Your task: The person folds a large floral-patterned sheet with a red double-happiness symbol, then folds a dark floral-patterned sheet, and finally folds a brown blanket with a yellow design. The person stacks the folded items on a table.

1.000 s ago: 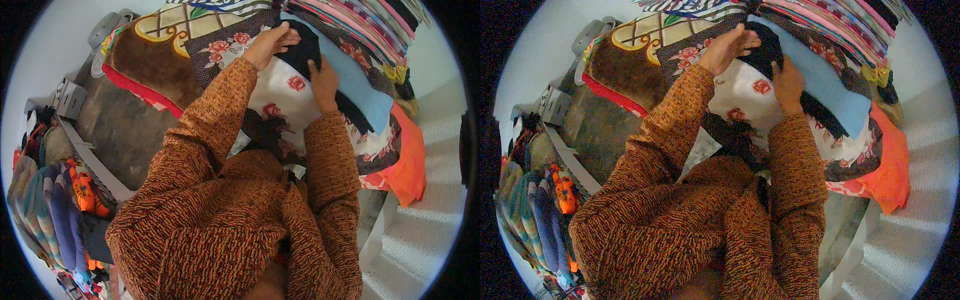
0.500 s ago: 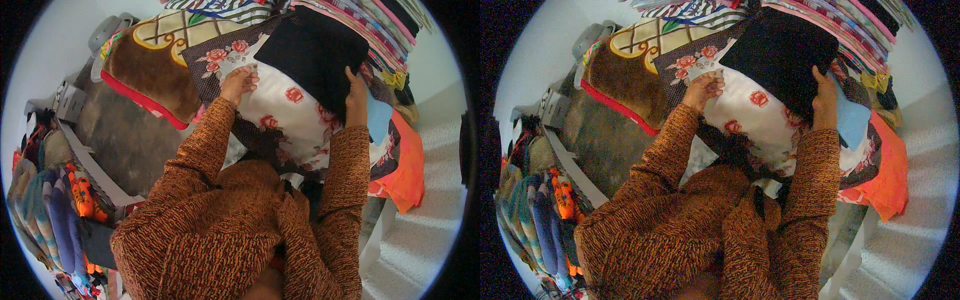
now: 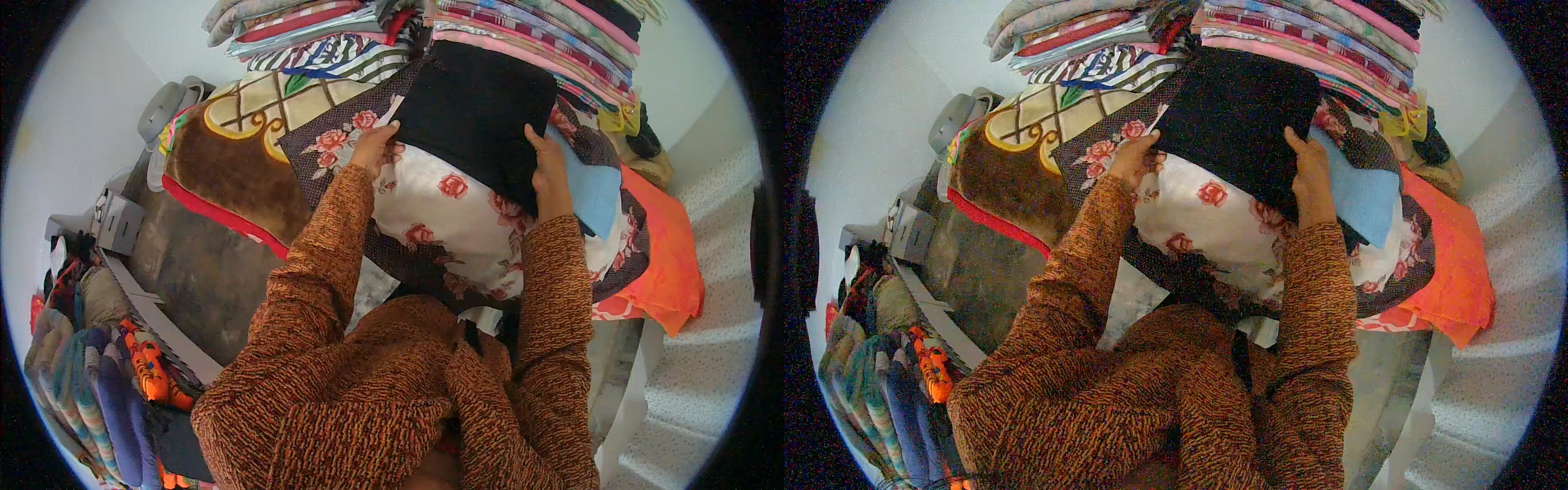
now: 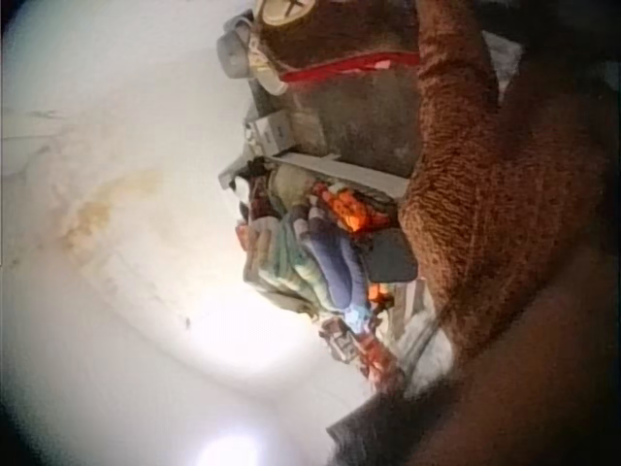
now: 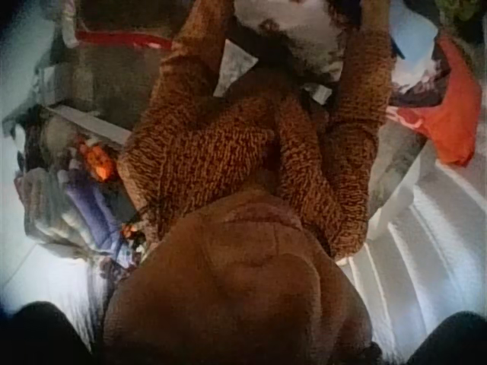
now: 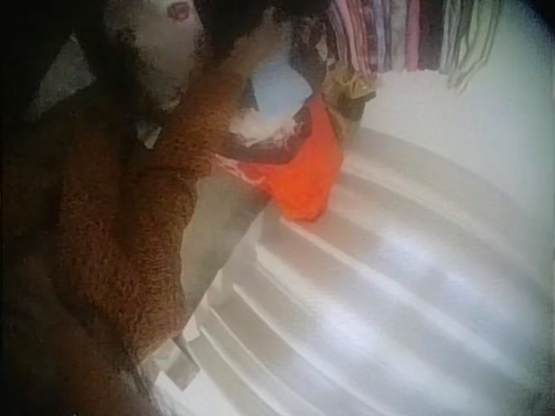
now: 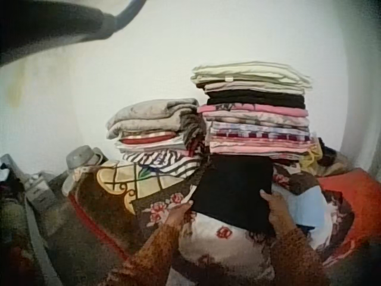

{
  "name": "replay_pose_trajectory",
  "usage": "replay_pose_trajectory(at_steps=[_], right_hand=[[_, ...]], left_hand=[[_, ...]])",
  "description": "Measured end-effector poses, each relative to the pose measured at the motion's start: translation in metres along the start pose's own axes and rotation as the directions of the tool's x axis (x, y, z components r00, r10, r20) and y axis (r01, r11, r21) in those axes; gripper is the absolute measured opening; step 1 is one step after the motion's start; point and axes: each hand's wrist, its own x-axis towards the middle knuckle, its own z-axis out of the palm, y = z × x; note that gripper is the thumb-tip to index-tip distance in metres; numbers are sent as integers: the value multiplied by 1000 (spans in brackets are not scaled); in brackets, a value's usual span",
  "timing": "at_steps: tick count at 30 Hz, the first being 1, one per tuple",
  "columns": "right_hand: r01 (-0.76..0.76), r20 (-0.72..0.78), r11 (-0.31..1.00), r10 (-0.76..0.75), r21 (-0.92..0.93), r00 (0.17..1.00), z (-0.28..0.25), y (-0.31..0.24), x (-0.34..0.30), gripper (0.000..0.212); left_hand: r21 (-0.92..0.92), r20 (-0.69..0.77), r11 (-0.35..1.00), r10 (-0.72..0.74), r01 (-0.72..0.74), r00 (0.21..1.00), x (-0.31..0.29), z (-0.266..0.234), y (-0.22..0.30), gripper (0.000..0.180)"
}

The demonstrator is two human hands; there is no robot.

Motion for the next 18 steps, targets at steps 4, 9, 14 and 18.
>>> replay_pose_trajectory(at_steps=[4, 9, 14, 18], right_hand=[[-2, -12, 1000, 2, -5, 1000, -9, 5, 7, 37], [-42, -110, 999, 38, -33, 993, -12, 8, 11, 41], [19, -78, 998, -23, -53, 997, -5, 6, 6, 43], [10, -92, 997, -17, -74, 996, 2, 1, -2, 41]], left_hand=[[-12, 7, 997, 80, -80, 997, -5, 14, 12, 23], [-53, 21, 971, 233, -232, 972, -26, 43, 35, 20], [-27, 53, 906, 423, -422, 905, -22, 65, 27, 23], [248, 1, 707, 684, -663, 730, -16, 90, 14, 30]])
